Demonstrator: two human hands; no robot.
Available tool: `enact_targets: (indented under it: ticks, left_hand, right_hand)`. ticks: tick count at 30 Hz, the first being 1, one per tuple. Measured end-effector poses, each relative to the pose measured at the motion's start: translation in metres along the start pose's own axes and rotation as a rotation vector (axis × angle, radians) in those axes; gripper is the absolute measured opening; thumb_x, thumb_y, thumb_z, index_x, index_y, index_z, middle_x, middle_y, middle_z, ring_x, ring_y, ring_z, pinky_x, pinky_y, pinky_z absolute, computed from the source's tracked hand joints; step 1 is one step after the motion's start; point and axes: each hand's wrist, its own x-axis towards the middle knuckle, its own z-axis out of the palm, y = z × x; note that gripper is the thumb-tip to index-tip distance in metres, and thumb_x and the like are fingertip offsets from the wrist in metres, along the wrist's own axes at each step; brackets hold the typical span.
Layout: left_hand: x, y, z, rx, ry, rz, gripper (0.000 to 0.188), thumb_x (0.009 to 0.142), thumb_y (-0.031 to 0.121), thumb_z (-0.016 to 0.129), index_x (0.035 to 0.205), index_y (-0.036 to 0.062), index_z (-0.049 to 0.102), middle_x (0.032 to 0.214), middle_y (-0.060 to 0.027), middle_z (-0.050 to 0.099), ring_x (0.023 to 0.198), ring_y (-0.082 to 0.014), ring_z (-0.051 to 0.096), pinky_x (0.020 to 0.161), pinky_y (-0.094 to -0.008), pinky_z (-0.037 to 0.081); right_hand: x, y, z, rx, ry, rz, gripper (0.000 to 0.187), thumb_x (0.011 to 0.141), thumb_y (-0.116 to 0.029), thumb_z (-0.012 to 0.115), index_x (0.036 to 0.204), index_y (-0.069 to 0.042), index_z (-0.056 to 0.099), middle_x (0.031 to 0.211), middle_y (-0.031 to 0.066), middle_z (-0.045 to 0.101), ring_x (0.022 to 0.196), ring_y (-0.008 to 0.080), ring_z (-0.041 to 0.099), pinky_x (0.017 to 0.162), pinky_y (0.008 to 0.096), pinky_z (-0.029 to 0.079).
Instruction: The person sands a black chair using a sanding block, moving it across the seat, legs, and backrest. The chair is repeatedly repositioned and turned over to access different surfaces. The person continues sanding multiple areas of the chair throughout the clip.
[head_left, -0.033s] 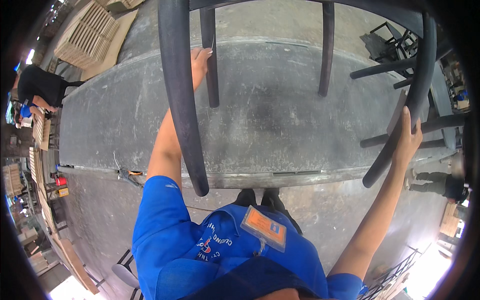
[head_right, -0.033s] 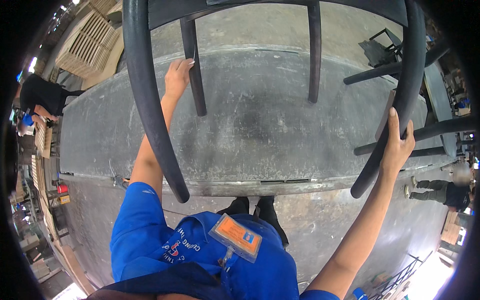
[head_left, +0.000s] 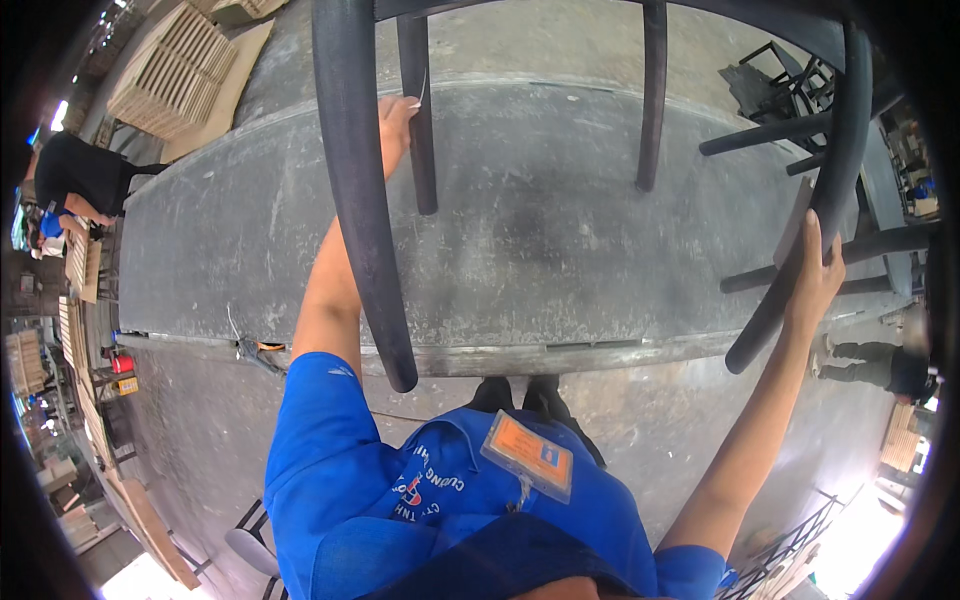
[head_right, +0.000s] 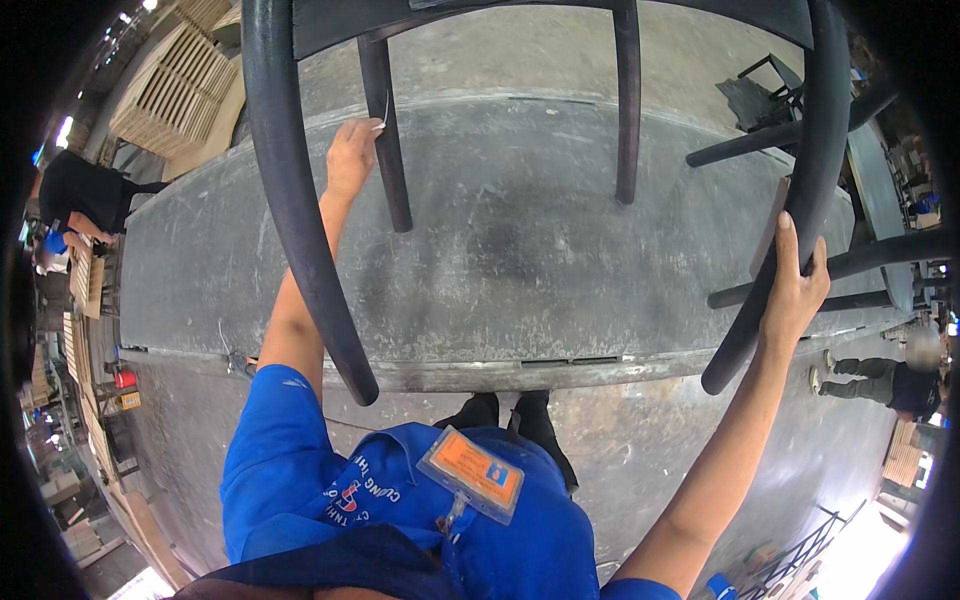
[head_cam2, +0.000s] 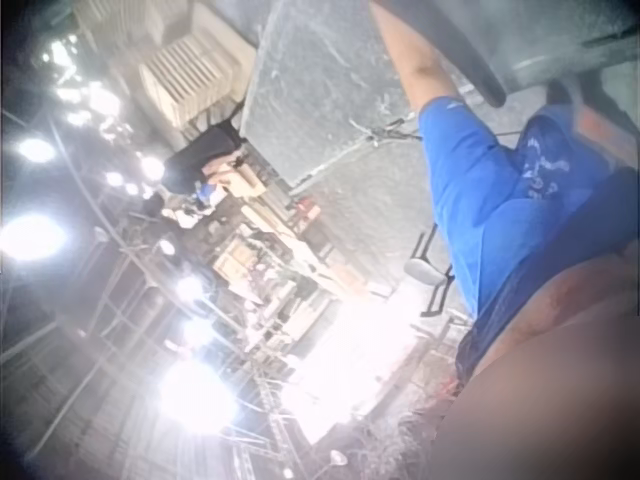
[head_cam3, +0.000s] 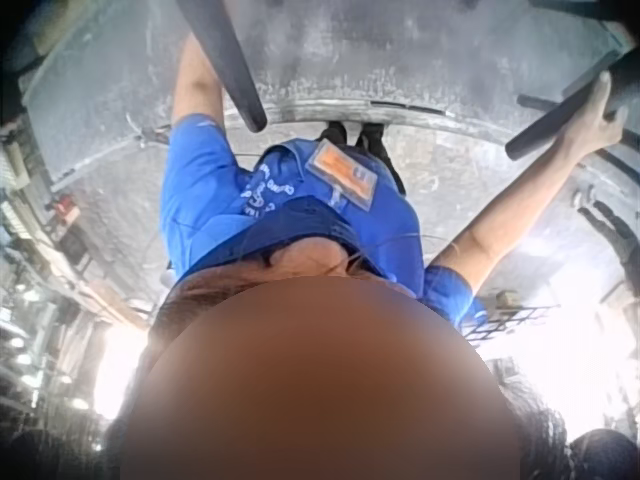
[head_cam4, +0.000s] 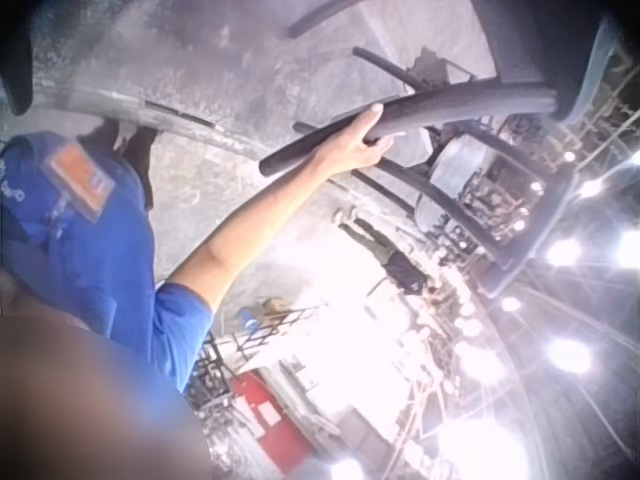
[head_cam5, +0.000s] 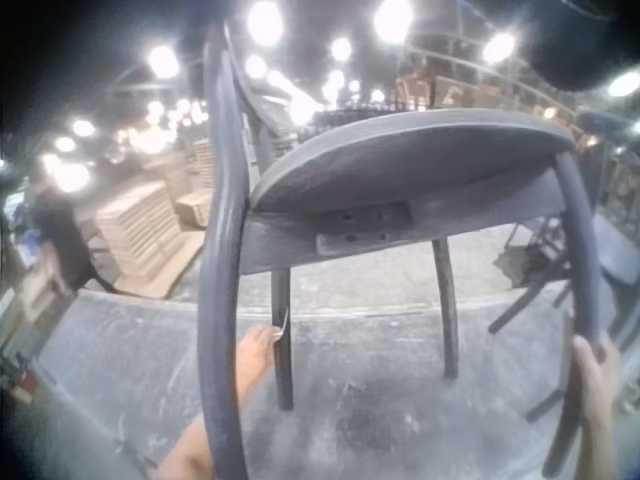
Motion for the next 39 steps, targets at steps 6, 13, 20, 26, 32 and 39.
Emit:
enact_targets:
  ticks: [6,13,20,26,32,39]
  left_hand:
    - [0.022,-0.036,0.005,-0.045,-0.016,-0.144,0.015,0.084,0.006,0.061,0.099,0.0045,0.061,0.089,-0.0126,0.063,0.081,-0.0292,0.063,0.07,-0.0374,0.049]
    - [0.051,-0.052,-0.011,-1.131,0.24,-0.74,0.025,0.094,0.015,0.053,0.109,-0.0044,0.055,0.085,-0.0136,0.061,0.08,-0.0251,0.065,0.075,-0.0323,0.055]
    - [0.083,0.012,-0.114,-1.167,0.323,-1.01,0.024,0.091,0.008,0.055,0.114,0.0044,0.061,0.107,-0.0071,0.063,0.098,-0.0127,0.06,0.082,-0.0237,0.05]
    - [0.076,0.08,-0.168,-1.258,0.44,-0.966,0.033,0.092,0.013,0.057,0.122,0.0,0.055,0.103,-0.0092,0.061,0.097,-0.0166,0.06,0.09,-0.029,0.049]
    - [0.048,0.124,-0.172,-1.016,0.594,-0.942,0.035,0.096,0.014,0.05,0.124,-0.007,0.049,0.105,-0.0164,0.062,0.1,-0.0211,0.061,0.087,-0.0305,0.051]
    - [0.032,0.149,-0.167,-0.504,0.756,-0.772,0.02,0.097,0.008,0.046,0.112,-0.0044,0.05,0.1,-0.0119,0.06,0.088,-0.017,0.062,0.075,-0.0301,0.055]
  right_hand:
    - [0.001,0.0,0.006,-0.032,0.068,0.004,0.041,0.085,-0.04,0.066,0.085,0.0,0.061,0.073,0.0007,0.052,0.067,0.0095,0.046,0.063,0.0224,0.036]
    - [0.008,-0.003,0.01,0.002,0.05,-0.027,0.039,0.083,-0.039,0.069,0.081,-0.001,0.061,0.069,-0.0019,0.05,0.065,0.0083,0.043,0.06,0.0222,0.035]
    - [0.015,0.001,0.008,-0.005,0.021,-0.087,0.044,0.081,-0.041,0.07,0.085,0.002,0.065,0.076,0.0056,0.06,0.074,0.0139,0.053,0.071,0.0281,0.043]
    - [0.018,0.011,0.009,0.003,0.02,-0.113,0.05,0.076,-0.047,0.072,0.085,0.002,0.066,0.082,0.0119,0.061,0.077,0.0224,0.06,0.074,0.0344,0.045]
    - [0.005,0.015,0.005,0.035,0.027,-0.135,0.05,0.076,-0.047,0.073,0.086,0.002,0.066,0.079,0.0106,0.056,0.074,0.0253,0.057,0.07,0.0366,0.044]
    - [-0.011,0.02,-0.002,0.109,0.016,-0.159,0.043,0.077,-0.04,0.073,0.083,0.002,0.064,0.08,0.0117,0.054,0.077,0.0271,0.056,0.072,0.0371,0.043]
